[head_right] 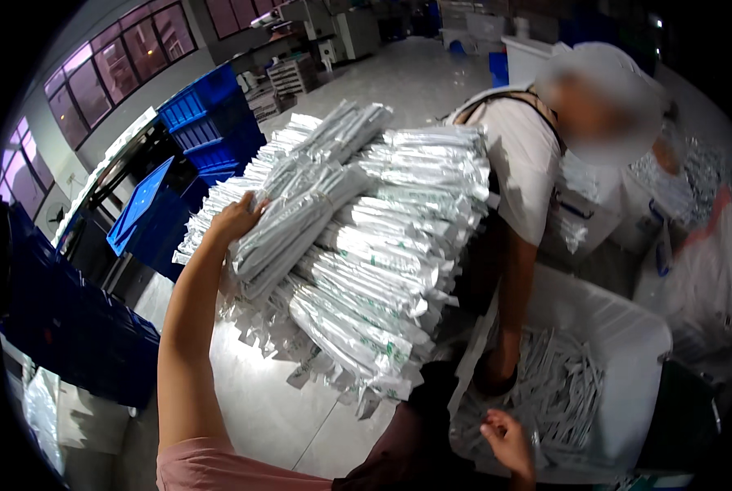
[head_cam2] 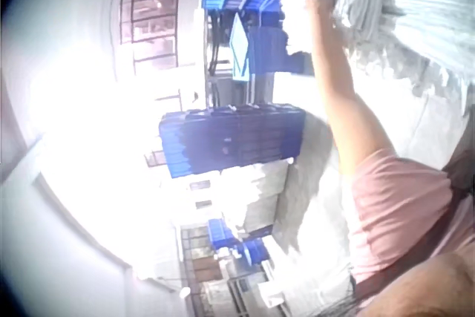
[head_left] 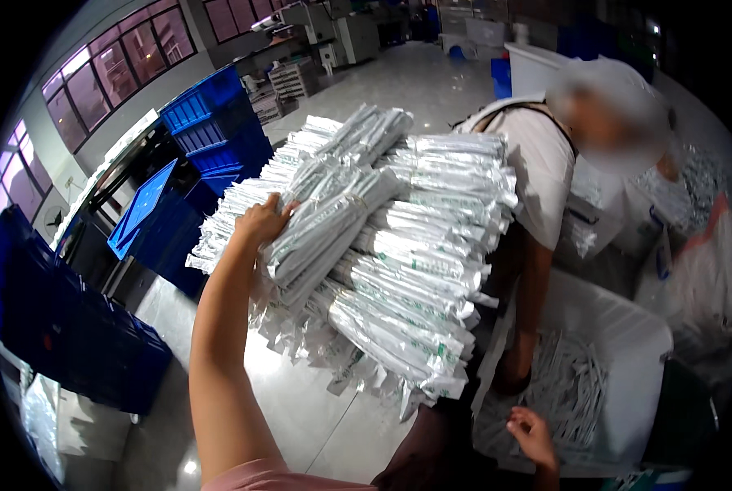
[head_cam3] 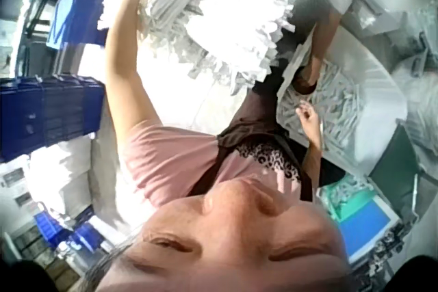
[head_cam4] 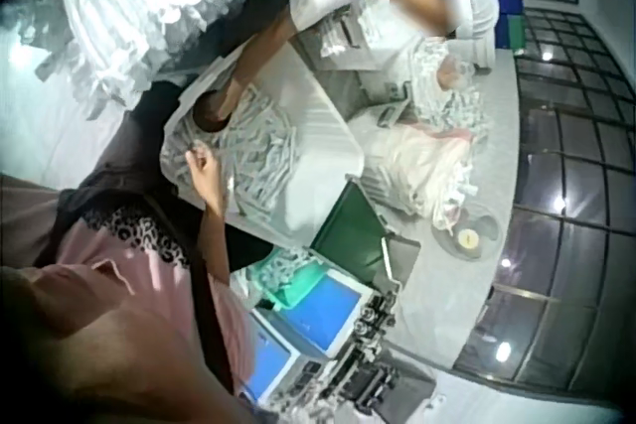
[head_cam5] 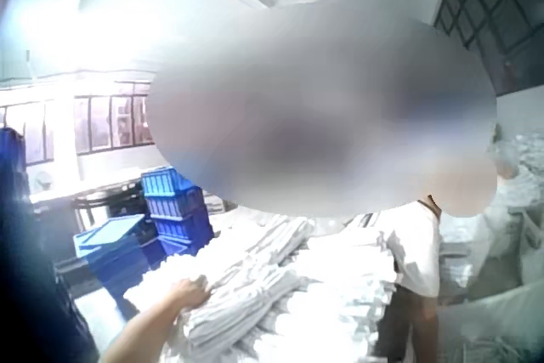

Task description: The person gathers packaged straws from a bin into bundles, secures them with rubber bands, and stacks the completed bundles.

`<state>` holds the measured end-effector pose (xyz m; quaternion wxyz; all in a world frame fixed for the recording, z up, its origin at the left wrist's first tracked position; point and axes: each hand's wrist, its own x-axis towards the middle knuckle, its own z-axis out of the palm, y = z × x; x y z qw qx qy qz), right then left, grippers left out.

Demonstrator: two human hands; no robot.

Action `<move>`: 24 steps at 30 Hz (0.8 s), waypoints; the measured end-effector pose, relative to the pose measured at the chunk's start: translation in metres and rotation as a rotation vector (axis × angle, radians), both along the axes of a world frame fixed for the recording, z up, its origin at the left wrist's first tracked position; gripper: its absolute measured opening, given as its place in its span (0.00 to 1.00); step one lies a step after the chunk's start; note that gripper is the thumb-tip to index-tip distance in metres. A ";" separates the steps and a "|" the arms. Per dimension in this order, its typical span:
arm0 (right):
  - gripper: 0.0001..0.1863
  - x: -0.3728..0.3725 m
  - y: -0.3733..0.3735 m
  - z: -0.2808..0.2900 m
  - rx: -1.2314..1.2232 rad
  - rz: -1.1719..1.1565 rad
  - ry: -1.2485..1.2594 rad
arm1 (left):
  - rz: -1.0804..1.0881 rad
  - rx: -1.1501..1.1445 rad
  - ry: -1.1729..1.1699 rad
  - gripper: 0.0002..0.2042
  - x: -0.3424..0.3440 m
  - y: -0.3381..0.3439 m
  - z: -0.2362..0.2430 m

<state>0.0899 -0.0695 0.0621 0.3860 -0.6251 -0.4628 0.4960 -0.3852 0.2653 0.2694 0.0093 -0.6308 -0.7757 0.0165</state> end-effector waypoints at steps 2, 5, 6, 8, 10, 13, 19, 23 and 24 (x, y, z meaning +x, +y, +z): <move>0.18 0.001 0.007 -0.008 0.102 0.043 -0.040 | -0.120 0.116 -0.118 0.33 -0.070 0.007 -0.002; 0.16 0.072 -0.014 -0.018 0.005 -0.186 -0.292 | -0.310 0.723 -0.613 0.27 0.035 -0.008 0.021; 0.18 0.100 -0.029 -0.042 0.137 -0.315 -0.318 | -0.365 0.862 -0.738 0.26 0.028 -0.024 0.015; 0.18 0.159 -0.071 -0.098 -0.024 -0.435 -0.487 | -0.464 1.088 -0.880 0.24 0.031 -0.057 -0.004; 0.18 0.160 -0.033 -0.088 -0.392 -0.328 -0.824 | -0.684 1.193 -0.617 0.22 0.076 -0.144 0.009; 0.23 0.223 -0.010 -0.169 -0.450 -0.432 -0.809 | -1.278 0.959 -0.552 0.19 0.204 -0.221 -0.049; 0.20 0.214 -0.011 -0.198 -0.861 -0.387 -0.488 | -1.083 -0.046 -0.798 0.12 0.349 -0.295 -0.206; 0.15 0.247 -0.016 -0.246 -0.703 -0.613 -0.526 | -1.090 -0.144 -0.655 0.11 0.366 -0.297 -0.256; 0.14 0.262 -0.020 -0.257 -0.600 -0.778 -0.555 | -1.099 -0.150 -0.631 0.10 0.374 -0.297 -0.260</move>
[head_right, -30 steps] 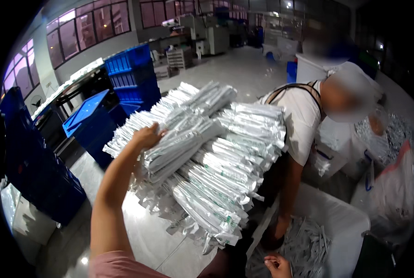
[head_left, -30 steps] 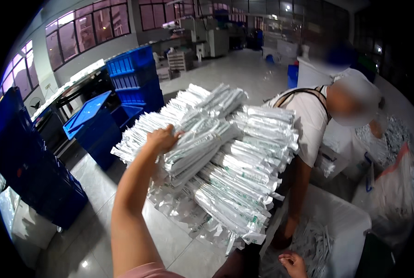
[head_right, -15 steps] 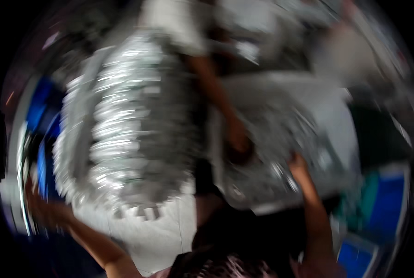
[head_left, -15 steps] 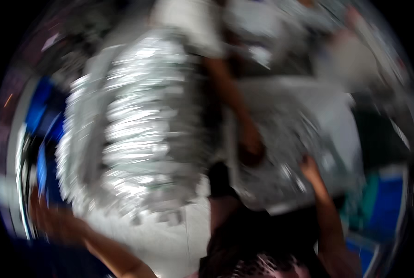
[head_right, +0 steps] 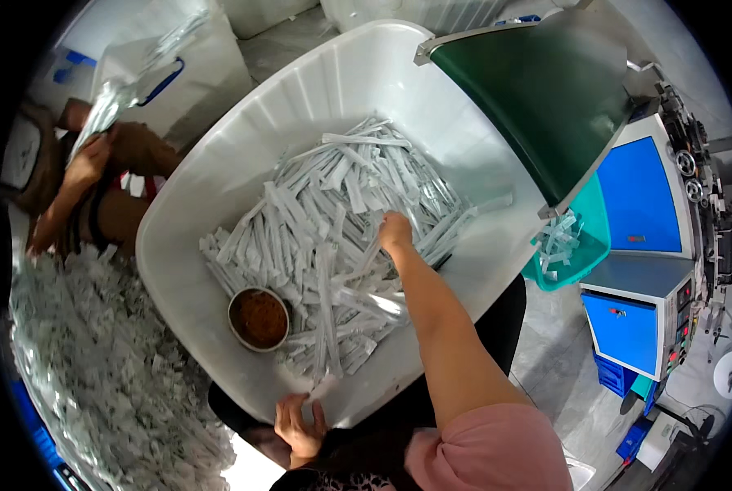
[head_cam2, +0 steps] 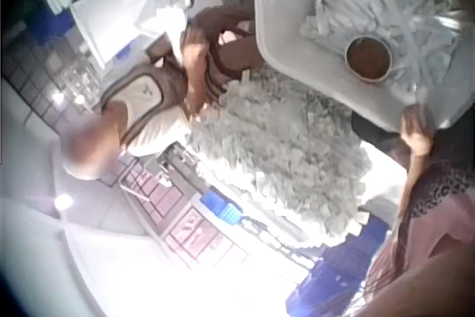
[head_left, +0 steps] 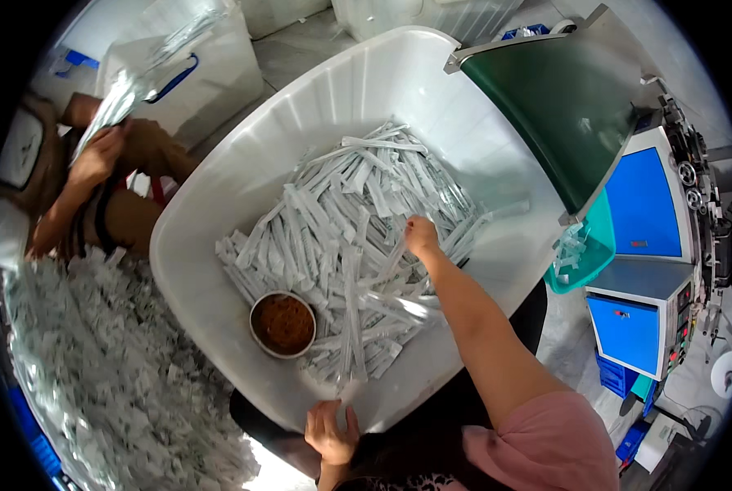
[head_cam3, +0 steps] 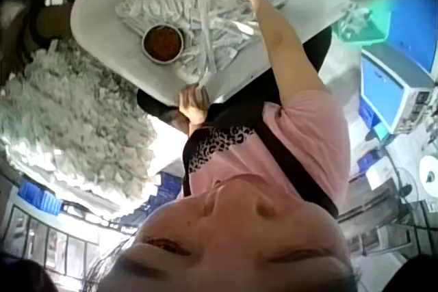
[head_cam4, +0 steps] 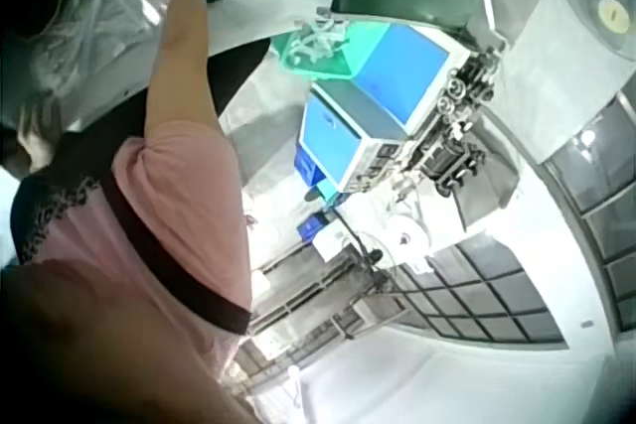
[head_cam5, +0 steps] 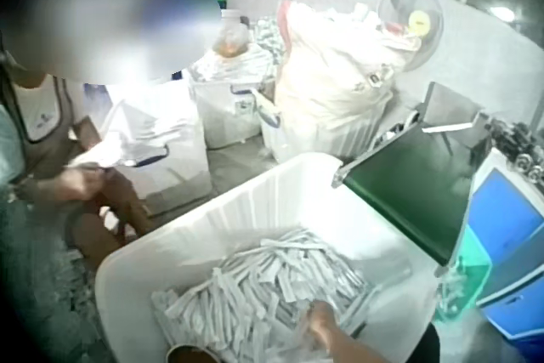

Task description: The person gathers packaged straws from a bin into bundles, secures them with rubber bands, and stacks the completed bundles.

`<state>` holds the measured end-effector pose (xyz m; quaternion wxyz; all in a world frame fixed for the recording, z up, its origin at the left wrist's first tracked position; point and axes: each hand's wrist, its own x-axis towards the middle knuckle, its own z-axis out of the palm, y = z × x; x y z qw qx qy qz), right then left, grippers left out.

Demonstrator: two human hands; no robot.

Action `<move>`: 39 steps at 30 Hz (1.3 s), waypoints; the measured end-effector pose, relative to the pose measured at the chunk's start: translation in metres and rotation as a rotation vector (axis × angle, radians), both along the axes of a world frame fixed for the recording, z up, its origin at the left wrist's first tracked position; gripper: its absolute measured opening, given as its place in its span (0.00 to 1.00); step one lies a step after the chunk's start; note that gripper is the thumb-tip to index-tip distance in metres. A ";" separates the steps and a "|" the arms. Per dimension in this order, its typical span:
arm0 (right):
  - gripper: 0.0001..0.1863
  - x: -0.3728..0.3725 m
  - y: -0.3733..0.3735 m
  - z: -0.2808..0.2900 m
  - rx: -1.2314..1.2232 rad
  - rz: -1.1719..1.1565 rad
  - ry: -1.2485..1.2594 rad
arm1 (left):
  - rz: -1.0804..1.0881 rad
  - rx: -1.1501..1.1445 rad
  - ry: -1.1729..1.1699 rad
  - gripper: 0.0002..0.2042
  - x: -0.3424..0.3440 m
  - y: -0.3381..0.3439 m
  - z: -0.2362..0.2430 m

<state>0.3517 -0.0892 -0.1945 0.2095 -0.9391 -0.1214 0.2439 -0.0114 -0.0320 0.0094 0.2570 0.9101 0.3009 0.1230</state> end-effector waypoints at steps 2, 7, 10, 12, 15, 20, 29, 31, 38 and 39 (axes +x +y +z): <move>0.25 0.022 -0.013 -0.018 -0.055 -0.061 0.098 | 0.008 -0.029 -0.005 0.08 0.000 0.001 -0.006; 0.57 0.027 -0.011 -0.042 -0.340 -0.023 0.249 | 0.001 -0.018 0.135 0.10 0.011 0.003 -0.006; 0.59 0.035 -0.013 -0.062 -0.353 -0.078 0.289 | -0.033 -0.004 0.211 0.10 0.014 0.006 -0.006; 0.59 0.052 -0.021 -0.070 -0.290 0.029 0.265 | -0.022 0.005 0.218 0.09 0.014 0.006 -0.011; 0.60 0.067 -0.031 -0.066 -0.332 0.156 0.260 | -0.033 -0.022 0.321 0.10 0.031 0.005 0.006; 0.51 0.047 -0.002 -0.026 -0.073 -0.083 0.492 | -0.100 0.010 0.285 0.07 -0.003 0.005 -0.012; 0.56 -0.006 0.028 -0.036 -0.298 -0.239 0.222 | -0.025 0.058 0.260 0.08 0.013 -0.001 -0.012; 0.53 0.001 0.021 -0.030 -0.256 -0.223 0.241 | -0.016 0.040 0.158 0.07 0.006 0.001 -0.017; 0.32 0.051 0.011 0.020 -0.401 0.023 0.095 | 0.038 -0.033 0.167 0.07 0.007 -0.002 -0.009; 0.27 0.064 0.013 0.028 -0.524 0.101 0.036 | 0.026 -0.027 0.196 0.07 0.008 -0.001 -0.005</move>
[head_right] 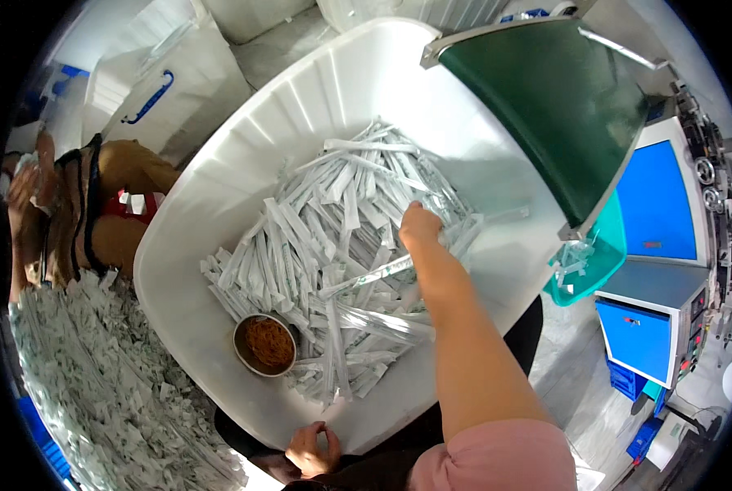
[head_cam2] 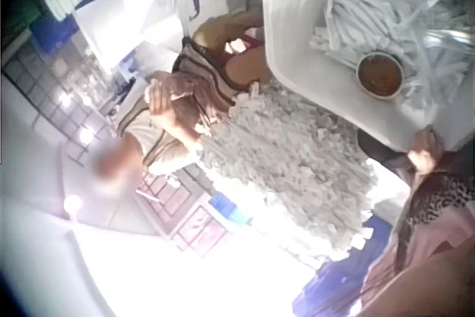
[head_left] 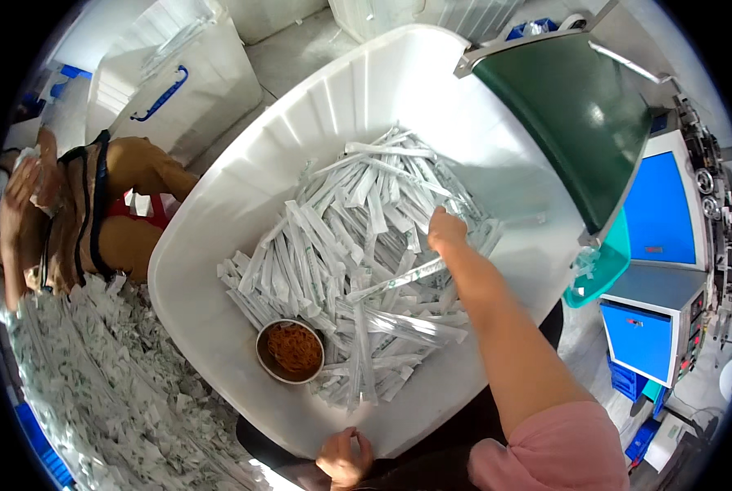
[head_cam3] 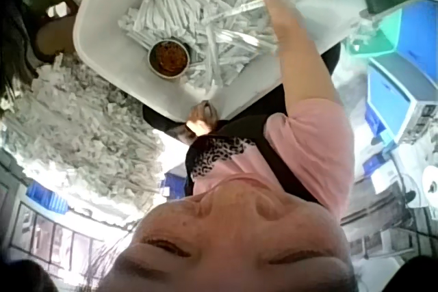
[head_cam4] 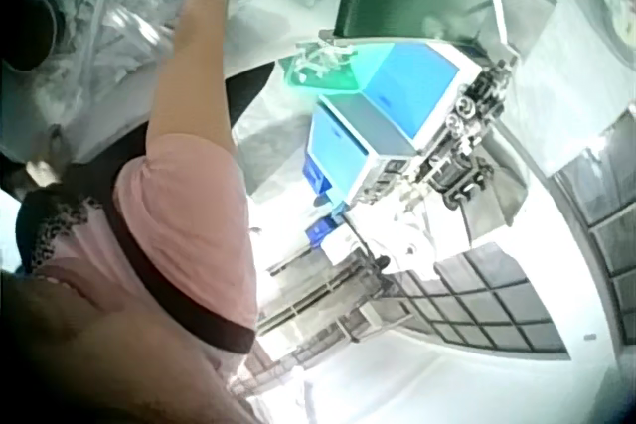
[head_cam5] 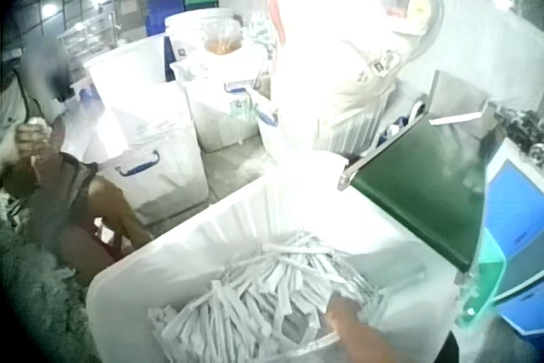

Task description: The person gathers packaged straws from a bin into bundles, secures them with rubber bands, and stacks the completed bundles.

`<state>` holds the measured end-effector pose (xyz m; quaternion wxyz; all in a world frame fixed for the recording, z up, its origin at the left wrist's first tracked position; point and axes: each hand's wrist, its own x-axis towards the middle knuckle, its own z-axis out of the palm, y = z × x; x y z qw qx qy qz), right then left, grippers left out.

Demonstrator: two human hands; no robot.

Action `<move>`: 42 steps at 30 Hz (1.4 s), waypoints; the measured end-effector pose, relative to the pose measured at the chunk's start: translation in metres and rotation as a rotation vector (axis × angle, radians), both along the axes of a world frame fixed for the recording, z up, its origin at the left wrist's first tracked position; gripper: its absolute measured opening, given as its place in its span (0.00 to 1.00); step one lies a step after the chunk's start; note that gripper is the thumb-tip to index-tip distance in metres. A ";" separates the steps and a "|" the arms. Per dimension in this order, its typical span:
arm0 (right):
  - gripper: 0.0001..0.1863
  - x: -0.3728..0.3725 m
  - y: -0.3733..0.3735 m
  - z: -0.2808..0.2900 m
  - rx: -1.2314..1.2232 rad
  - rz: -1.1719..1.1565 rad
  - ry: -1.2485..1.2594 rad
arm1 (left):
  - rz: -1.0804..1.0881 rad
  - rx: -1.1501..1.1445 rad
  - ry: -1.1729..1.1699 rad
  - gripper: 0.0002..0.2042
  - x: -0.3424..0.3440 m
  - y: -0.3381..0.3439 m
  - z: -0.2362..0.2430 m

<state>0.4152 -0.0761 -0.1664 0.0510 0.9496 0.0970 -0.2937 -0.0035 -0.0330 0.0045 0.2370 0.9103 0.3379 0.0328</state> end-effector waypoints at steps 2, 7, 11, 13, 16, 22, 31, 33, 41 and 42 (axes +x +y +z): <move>0.20 0.011 0.011 0.037 -0.251 0.277 -0.121 | -0.004 0.011 -0.004 0.07 -0.005 0.002 -0.001; 0.23 0.027 0.009 0.142 -0.396 0.706 -0.236 | -0.038 0.084 -0.034 0.08 -0.009 0.002 -0.006; 0.33 0.008 -0.009 0.197 0.206 0.463 -0.328 | 0.015 -0.062 -0.091 0.08 -0.014 0.005 -0.009; 0.34 -0.017 -0.014 0.215 0.818 0.216 -0.228 | 0.070 -0.282 -0.334 0.08 0.006 0.011 -0.002; 0.37 -0.047 -0.007 0.207 1.393 0.151 -0.189 | -0.011 -0.345 -0.598 0.14 0.057 0.035 0.023; 0.41 -0.145 -0.004 0.244 1.732 0.233 -0.013 | -0.176 -0.692 -0.815 0.58 0.145 0.065 0.133; 0.33 -0.241 -0.055 0.319 1.280 0.485 0.325 | 0.022 -1.574 -0.821 0.28 0.111 0.038 0.129; 0.36 -0.270 -0.067 0.267 1.467 0.431 0.531 | 0.033 -1.794 -0.855 0.30 0.084 0.017 0.114; 0.28 -0.318 -0.116 0.285 0.995 0.540 0.563 | 0.261 -1.785 -0.657 0.28 -0.017 -0.017 0.047; 0.24 -0.315 -0.108 0.294 1.070 0.530 0.560 | 0.311 -1.833 -0.666 0.26 -0.017 -0.013 0.066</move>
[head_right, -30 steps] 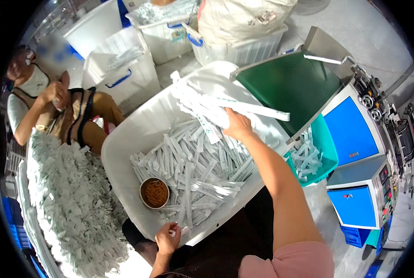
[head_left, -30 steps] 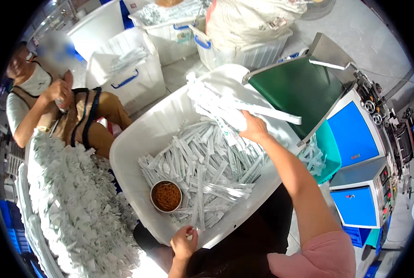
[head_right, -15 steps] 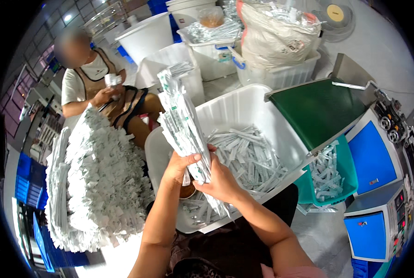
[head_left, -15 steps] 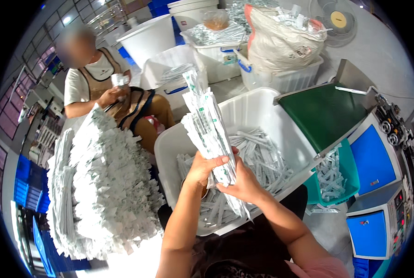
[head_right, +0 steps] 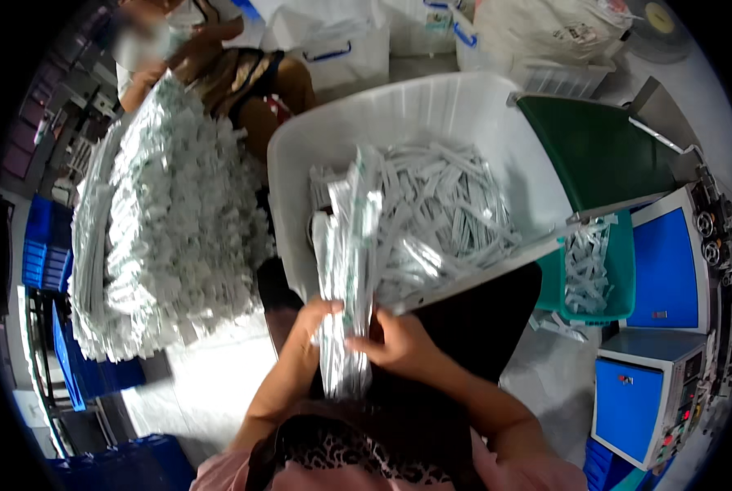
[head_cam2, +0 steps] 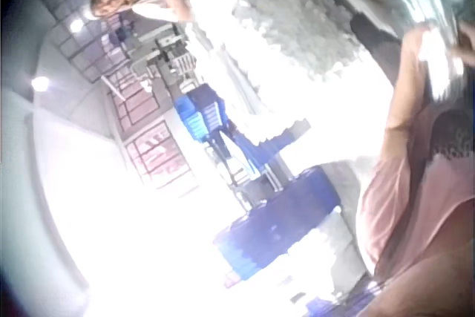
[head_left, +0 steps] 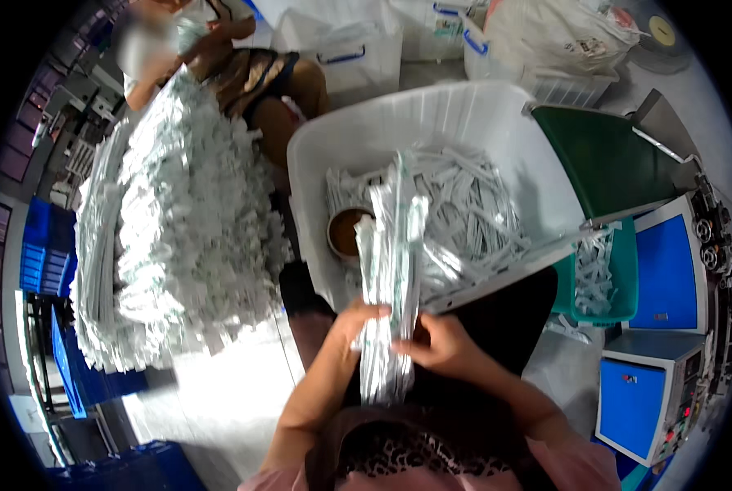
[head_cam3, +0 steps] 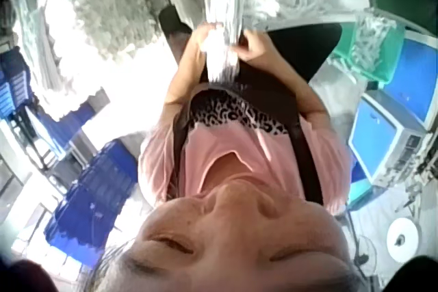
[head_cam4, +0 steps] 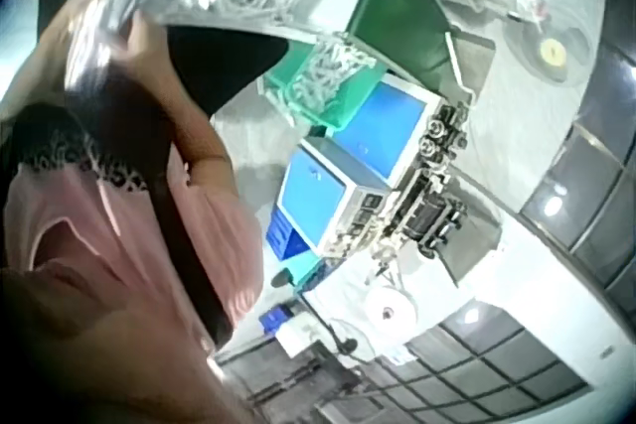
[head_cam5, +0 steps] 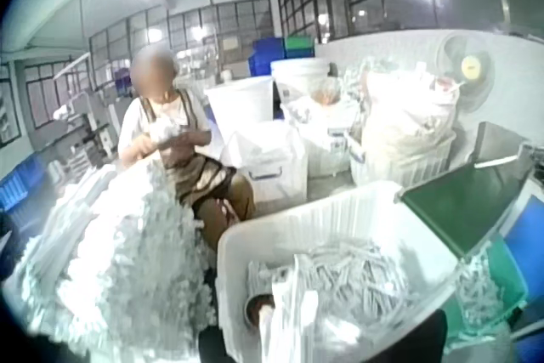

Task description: The person gathers packaged straws from a bin into bundles, secures them with rubber bands, and stacks the completed bundles.

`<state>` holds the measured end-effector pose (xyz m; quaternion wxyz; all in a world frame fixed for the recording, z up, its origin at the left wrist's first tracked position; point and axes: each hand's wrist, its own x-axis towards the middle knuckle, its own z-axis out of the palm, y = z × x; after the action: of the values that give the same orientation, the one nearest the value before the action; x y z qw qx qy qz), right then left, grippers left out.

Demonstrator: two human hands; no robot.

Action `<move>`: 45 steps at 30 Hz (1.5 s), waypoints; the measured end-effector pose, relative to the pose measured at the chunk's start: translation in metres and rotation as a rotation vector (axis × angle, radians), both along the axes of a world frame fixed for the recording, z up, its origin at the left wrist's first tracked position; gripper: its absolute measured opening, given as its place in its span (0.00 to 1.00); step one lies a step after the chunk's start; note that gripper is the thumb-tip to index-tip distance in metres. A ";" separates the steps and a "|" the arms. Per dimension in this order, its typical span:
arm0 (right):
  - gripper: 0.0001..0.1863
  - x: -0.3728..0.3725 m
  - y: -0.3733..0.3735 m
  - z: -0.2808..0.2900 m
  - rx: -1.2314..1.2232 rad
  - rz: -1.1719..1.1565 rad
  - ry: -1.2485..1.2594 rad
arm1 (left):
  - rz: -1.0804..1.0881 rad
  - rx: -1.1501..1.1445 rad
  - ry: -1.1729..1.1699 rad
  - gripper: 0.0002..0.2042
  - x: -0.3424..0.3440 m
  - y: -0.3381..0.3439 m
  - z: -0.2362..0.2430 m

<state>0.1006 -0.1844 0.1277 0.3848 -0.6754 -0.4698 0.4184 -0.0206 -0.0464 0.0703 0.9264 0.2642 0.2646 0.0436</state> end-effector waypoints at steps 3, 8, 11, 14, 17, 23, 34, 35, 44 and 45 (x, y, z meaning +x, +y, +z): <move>0.14 -0.002 0.008 -0.006 0.094 -0.047 0.013 | 0.095 0.044 0.003 0.23 0.005 0.006 0.012; 0.08 -0.002 0.016 -0.016 0.172 -0.193 -0.076 | 0.250 0.114 0.041 0.22 0.011 0.009 0.014; 0.07 -0.005 0.018 -0.017 0.179 -0.214 -0.057 | 0.268 0.082 0.016 0.22 0.008 0.013 0.002; 0.07 -0.003 0.017 -0.016 0.194 -0.291 -0.136 | 0.256 0.104 0.054 0.22 0.018 0.015 -0.003; 0.09 -0.007 0.018 -0.025 0.213 -0.375 -0.149 | 0.232 0.119 0.007 0.21 0.035 0.013 -0.005; 0.08 0.007 0.017 -0.027 0.183 -0.241 -0.580 | 0.049 0.009 -0.024 0.15 0.049 0.015 -0.020; 0.14 0.118 0.047 -0.097 -0.168 -0.398 -0.335 | 0.031 -0.200 -0.093 0.21 0.039 0.016 -0.039; 0.18 0.129 0.054 -0.117 0.001 -0.490 -0.089 | 0.024 -0.172 -0.090 0.22 0.043 0.012 -0.037; 0.23 0.151 0.171 -0.029 0.299 -0.174 0.873 | -0.103 -0.249 -0.205 0.31 0.047 0.009 -0.043; 0.19 0.150 0.170 -0.021 0.274 -0.072 0.760 | -0.116 -0.253 -0.115 0.35 0.041 0.013 -0.043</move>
<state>0.2509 -0.0148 0.1064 0.6318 -0.4311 -0.3218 0.5581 0.0202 -0.0337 0.0276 0.9670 0.1571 0.1987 -0.0286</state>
